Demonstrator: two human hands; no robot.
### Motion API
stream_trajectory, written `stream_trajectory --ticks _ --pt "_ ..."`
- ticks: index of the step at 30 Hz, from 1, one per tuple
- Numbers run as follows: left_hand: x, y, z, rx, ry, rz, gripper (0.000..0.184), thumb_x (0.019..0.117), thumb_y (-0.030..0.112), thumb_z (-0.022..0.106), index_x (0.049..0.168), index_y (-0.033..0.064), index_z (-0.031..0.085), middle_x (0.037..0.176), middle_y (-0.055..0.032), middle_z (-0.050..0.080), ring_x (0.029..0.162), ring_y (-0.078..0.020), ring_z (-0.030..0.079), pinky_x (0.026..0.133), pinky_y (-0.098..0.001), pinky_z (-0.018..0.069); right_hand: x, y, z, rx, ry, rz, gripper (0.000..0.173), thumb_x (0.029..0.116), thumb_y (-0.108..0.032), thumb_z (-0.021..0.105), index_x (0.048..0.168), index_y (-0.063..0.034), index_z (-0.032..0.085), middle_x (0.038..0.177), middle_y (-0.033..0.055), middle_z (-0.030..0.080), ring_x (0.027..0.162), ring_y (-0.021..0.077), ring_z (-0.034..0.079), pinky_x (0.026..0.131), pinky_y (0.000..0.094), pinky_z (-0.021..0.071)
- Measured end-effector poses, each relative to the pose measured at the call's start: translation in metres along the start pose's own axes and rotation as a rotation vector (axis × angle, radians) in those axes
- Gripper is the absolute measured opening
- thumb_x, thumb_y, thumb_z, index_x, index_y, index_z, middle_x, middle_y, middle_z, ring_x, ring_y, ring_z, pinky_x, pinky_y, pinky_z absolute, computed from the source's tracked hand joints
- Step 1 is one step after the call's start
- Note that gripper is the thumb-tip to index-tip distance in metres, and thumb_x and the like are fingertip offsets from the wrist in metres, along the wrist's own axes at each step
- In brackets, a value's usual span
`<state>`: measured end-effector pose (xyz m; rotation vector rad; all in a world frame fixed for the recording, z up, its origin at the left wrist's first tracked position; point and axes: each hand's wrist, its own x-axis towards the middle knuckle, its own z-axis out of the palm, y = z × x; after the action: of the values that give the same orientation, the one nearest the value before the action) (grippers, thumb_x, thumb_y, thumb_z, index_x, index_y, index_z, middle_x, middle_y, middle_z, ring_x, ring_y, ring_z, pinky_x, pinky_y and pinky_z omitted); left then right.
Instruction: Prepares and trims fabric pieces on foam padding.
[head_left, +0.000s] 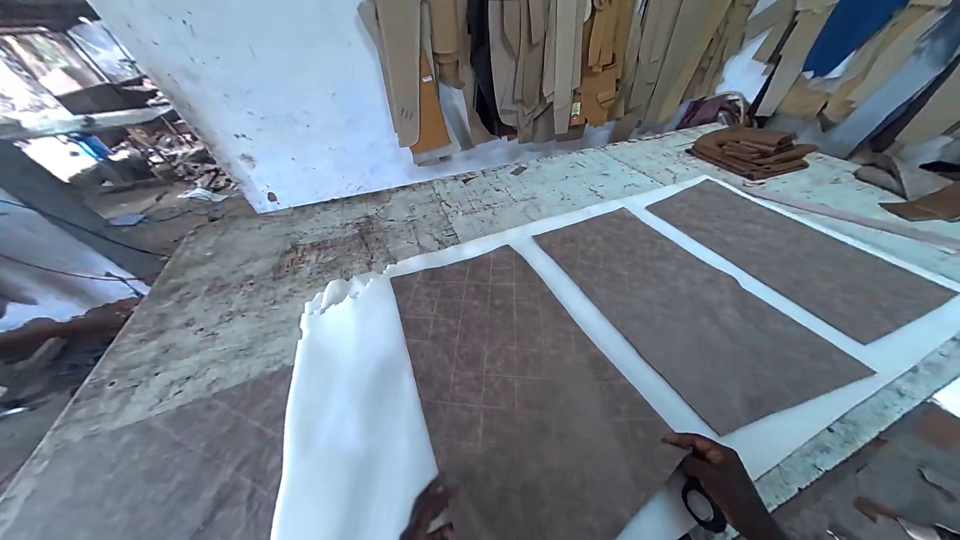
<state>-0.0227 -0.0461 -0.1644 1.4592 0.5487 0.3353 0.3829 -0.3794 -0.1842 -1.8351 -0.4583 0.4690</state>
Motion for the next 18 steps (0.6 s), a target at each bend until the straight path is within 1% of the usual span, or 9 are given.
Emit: stream_trajectory --ticks 2,3,6,9,10,12,14,16,18 --pt "0.041 0.002 -0.022 -0.081 0.144 -0.039 0.070 0.0955 0.021 0.064 0.158 0.0116 0.033 0.158 -0.0114 0.044 0.123 -0.0293 0.062 0.094 -0.0485 0.0579 0.000 -0.007 0.002 0.076 -0.026 0.040 0.030 0.0875 -0.006 0.066 0.116 -0.0054 0.074 0.105 0.0124 0.075 0.084 0.0244 0.072 0.071 0.0398 0.0619" --pt "0.067 0.005 -0.033 -0.095 0.206 -0.045 0.070 0.0957 0.022 0.063 0.159 0.0151 0.032 0.157 -0.0095 0.044 0.117 -0.0281 0.064 0.089 -0.0471 0.0594 0.000 -0.012 0.003 0.137 -0.032 0.068 0.031 0.0895 -0.005 0.061 0.118 -0.0036 0.073 0.106 0.0149 0.074 0.083 0.0260 0.072 0.070 0.0407 0.0620" --pt "0.151 0.012 -0.068 -0.088 0.274 -0.028 0.076 0.0952 0.027 0.065 0.161 0.0195 0.026 0.156 -0.0091 0.044 0.126 -0.0301 0.058 0.087 -0.0487 0.0591 0.006 -0.018 0.000 0.298 -0.022 0.197 0.037 0.0969 -0.011 0.043 0.121 -0.0009 0.069 0.109 0.0204 0.072 0.085 0.0309 0.072 0.073 0.0467 0.0625" --pt "0.233 0.029 -0.101 0.002 0.332 -0.025 0.073 0.0975 0.028 0.067 0.160 0.0231 0.030 0.151 -0.0121 0.050 0.122 -0.0306 0.060 0.088 -0.0500 0.0562 0.016 -0.032 0.003 0.290 0.032 0.348 0.048 0.1096 -0.035 0.035 0.122 -0.0027 0.069 0.108 0.0200 0.073 0.087 0.0325 0.073 0.073 0.0496 0.0617" --pt "0.259 0.032 -0.114 0.051 0.341 -0.022 0.069 0.0979 0.029 0.068 0.159 0.0224 0.035 0.148 -0.0132 0.051 0.119 -0.0306 0.060 0.088 -0.0506 0.0555 0.017 -0.036 0.003 0.279 0.040 0.363 0.047 0.1089 -0.039 0.042 0.122 -0.0030 0.069 0.108 0.0193 0.074 0.086 0.0325 0.073 0.072 0.0499 0.0621" --pt "0.310 0.036 -0.136 0.157 0.366 -0.007 0.058 0.0996 0.029 0.067 0.152 0.0150 0.046 0.137 -0.0167 0.056 0.106 -0.0297 0.061 0.083 -0.0505 0.0533 0.018 -0.042 0.006 0.215 0.030 0.344 0.036 0.1003 -0.031 0.064 0.123 -0.0042 0.067 0.104 0.0161 0.072 0.082 0.0294 0.072 0.066 0.0463 0.0626" --pt "0.348 0.047 -0.150 0.252 0.376 0.009 0.049 0.1000 0.026 0.067 0.144 0.0077 0.054 0.134 -0.0193 0.059 0.110 -0.0316 0.060 0.088 -0.0536 0.0517 0.022 -0.050 0.011 0.130 0.020 0.336 0.044 0.0895 -0.016 0.077 0.129 -0.0044 0.063 0.099 0.0152 0.072 0.075 0.0269 0.071 0.060 0.0417 0.0613" --pt "0.369 0.061 -0.154 0.303 0.379 0.024 0.043 0.0967 0.012 0.069 0.137 0.0028 0.058 0.137 -0.0207 0.059 0.119 -0.0338 0.060 0.096 -0.0563 0.0511 0.027 -0.062 0.014 0.080 0.027 0.327 0.049 0.0846 -0.009 0.078 0.131 -0.0043 0.062 0.097 0.0139 0.071 0.075 0.0247 0.069 0.061 0.0392 0.0595" --pt "0.377 0.073 -0.151 0.309 0.398 0.072 0.045 0.0905 -0.003 0.068 0.135 0.0024 0.060 0.138 -0.0200 0.059 0.117 -0.0332 0.061 0.095 -0.0563 0.0518 0.028 -0.081 0.011 0.078 0.052 0.307 0.048 0.0842 -0.006 0.076 0.130 -0.0047 0.063 0.095 0.0145 0.071 0.077 0.0246 0.069 0.065 0.0391 0.0600"
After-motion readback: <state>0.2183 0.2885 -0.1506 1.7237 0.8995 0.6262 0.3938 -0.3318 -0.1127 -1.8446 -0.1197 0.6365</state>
